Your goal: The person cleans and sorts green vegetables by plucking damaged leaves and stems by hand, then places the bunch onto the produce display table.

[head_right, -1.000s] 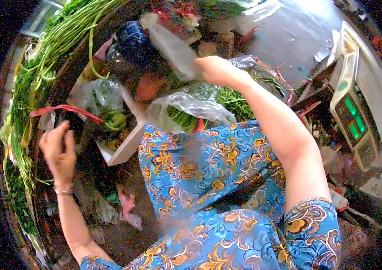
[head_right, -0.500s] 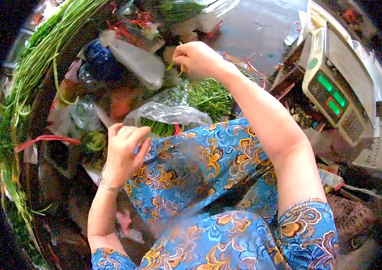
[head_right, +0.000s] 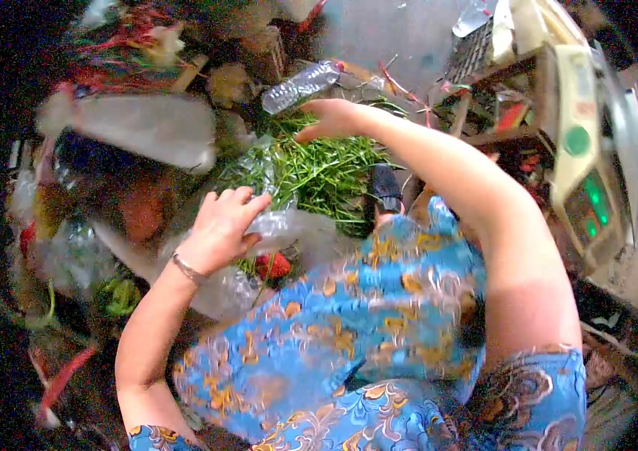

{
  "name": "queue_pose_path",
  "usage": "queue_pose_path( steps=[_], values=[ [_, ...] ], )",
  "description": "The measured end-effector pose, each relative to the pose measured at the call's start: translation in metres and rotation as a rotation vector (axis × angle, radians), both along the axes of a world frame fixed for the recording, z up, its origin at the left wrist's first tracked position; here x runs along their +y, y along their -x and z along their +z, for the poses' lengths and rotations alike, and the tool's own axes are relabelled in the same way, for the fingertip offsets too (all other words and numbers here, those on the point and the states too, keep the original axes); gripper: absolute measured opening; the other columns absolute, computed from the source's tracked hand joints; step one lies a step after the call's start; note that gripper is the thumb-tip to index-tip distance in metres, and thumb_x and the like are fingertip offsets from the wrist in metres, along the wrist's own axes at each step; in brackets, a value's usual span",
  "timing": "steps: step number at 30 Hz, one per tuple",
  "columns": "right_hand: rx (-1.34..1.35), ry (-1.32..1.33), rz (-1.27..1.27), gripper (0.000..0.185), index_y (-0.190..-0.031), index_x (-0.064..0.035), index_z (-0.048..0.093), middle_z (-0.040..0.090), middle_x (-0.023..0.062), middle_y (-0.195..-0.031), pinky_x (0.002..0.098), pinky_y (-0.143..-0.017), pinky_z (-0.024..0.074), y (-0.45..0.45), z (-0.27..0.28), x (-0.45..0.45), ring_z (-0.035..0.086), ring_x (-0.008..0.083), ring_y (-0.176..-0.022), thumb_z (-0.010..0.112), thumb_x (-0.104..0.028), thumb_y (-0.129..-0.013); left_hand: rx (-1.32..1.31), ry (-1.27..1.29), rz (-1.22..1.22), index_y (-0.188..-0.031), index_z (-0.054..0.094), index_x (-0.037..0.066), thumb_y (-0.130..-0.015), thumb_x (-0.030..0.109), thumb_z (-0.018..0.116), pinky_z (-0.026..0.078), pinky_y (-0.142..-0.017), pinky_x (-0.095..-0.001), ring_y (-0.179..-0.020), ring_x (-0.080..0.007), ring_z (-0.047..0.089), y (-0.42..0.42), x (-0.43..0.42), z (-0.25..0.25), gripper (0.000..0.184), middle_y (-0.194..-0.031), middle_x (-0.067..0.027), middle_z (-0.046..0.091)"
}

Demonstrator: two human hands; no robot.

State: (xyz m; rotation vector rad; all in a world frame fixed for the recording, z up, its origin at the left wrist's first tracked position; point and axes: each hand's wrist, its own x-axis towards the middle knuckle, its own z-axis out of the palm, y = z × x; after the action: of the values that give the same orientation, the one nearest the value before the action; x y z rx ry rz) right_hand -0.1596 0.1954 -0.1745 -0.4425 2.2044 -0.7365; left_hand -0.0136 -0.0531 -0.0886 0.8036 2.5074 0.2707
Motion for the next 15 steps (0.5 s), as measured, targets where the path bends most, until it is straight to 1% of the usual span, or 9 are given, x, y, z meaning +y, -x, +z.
queue_pose_path(
  steps=[2,4,7,8,9,10,12,13,15],
  values=[
    [0.072,-0.009,-0.114,0.095,-0.143,-0.0071,0.033,0.042,0.0252,-0.138,0.0401,-0.108,0.0333,0.016,-0.074,0.038,0.041,0.0341,-0.13,0.072,-0.056,-0.072,0.008,0.064,-0.088,-0.133,0.044,0.017,-0.061,0.019,0.081,0.038,-0.095,-0.0491,-0.121,-0.0323,0.045,0.017,0.004,-0.064,0.081,-0.132,-0.0131,0.047],
    [0.08,-0.246,-0.213,0.104,-0.145,-0.0056,0.028,0.035,0.0271,-0.143,0.0419,-0.109,0.0309,0.024,-0.129,0.069,0.036,0.0368,-0.133,0.074,-0.059,-0.068,0.052,0.055,-0.211,-0.14,0.038,0.019,-0.056,0.021,0.084,0.03,-0.105,-0.055,-0.132,-0.0337,0.036,0.016,0.013,-0.114,0.096,-0.143,-0.014,0.038],
    [0.136,-0.386,-0.432,0.12,-0.149,-0.0138,0.017,0.017,0.029,-0.15,0.0503,-0.112,0.0198,0.04,-0.184,0.096,0.015,0.0445,-0.139,0.074,-0.069,-0.059,-0.087,0.009,-0.332,-0.135,0.044,0.018,-0.076,0.018,0.066,0.03,-0.103,-0.0577,-0.128,-0.0318,0.042,0.005,0.016,-0.17,0.063,-0.131,-0.0138,0.051],
    [0.103,-0.357,-0.472,0.123,-0.15,-0.0169,0.014,0.013,0.0282,-0.151,0.0518,-0.113,0.0157,0.042,-0.198,0.095,0.01,0.0457,-0.14,0.074,-0.072,-0.057,-0.329,0.118,-0.389,-0.127,0.05,0.018,-0.081,0.016,0.058,0.038,-0.096,-0.0538,-0.109,-0.0276,0.058,0.001,0.016,-0.181,0.048,-0.104,-0.0108,0.065],
    [0.066,-0.329,-0.517,0.126,-0.151,-0.0199,0.012,0.009,0.0274,-0.152,0.0532,-0.113,0.0116,0.044,-0.203,0.086,0.004,0.0468,-0.14,0.073,-0.074,-0.055,-0.443,0.128,-0.338,-0.119,0.053,0.018,-0.078,0.015,0.059,0.044,-0.085,-0.049,-0.082,-0.0262,0.066,-0.014,0.01,-0.192,0.042,-0.078,-0.0061,0.067],
    [0.061,-0.416,-0.409,0.127,-0.151,-0.0228,0.011,0.005,0.0269,-0.153,0.0537,-0.114,0.0074,0.042,-0.201,0.062,0.001,0.047,-0.14,0.073,-0.075,-0.053,-0.524,0.124,-0.363,-0.107,0.058,0.016,-0.078,0.016,0.058,0.047,-0.074,-0.0446,-0.071,-0.0268,0.066,-0.018,0.003,-0.192,0.029,-0.071,-0.0063,0.066],
    [0.077,-0.364,-0.34,0.125,-0.15,-0.0284,0.012,0.001,0.0226,-0.154,0.0662,-0.107,0.0094,0.033,-0.2,0.02,-0.001,0.0509,-0.139,0.074,-0.074,-0.051,-0.436,0.046,-0.324,-0.075,0.066,0.014,-0.076,0.016,0.057,0.05,-0.065,-0.0404,-0.069,-0.0246,0.067,-0.032,-0.019,-0.192,0.01,-0.073,-0.0072,0.068],
    [0.006,-0.336,-0.327,0.126,-0.15,-0.0299,0.013,0.001,0.0207,-0.155,0.0706,-0.104,0.0102,0.025,-0.181,0.0,-0.001,0.0517,-0.138,0.075,-0.074,-0.05,-0.598,0.228,-0.319,-0.068,0.068,0.015,-0.074,0.014,0.057,0.05,-0.065,-0.0403,-0.069,-0.0252,0.067,-0.03,-0.025,-0.188,0.013,-0.074,-0.0071,0.069],
    [0.098,-0.271,-0.107,0.13,-0.149,-0.0298,0.013,-0.004,0.0185,-0.155,0.0791,-0.096,0.0101,-0.002,-0.188,-0.016,-0.005,0.0525,-0.138,0.074,-0.076,-0.045,-0.566,0.311,-0.365,-0.065,0.068,0.015,-0.073,0.014,0.058,0.05,-0.061,-0.04,-0.071,-0.0257,0.067,-0.042,-0.059,-0.191,0.013,-0.072,-0.0078,0.068]
  ],
)
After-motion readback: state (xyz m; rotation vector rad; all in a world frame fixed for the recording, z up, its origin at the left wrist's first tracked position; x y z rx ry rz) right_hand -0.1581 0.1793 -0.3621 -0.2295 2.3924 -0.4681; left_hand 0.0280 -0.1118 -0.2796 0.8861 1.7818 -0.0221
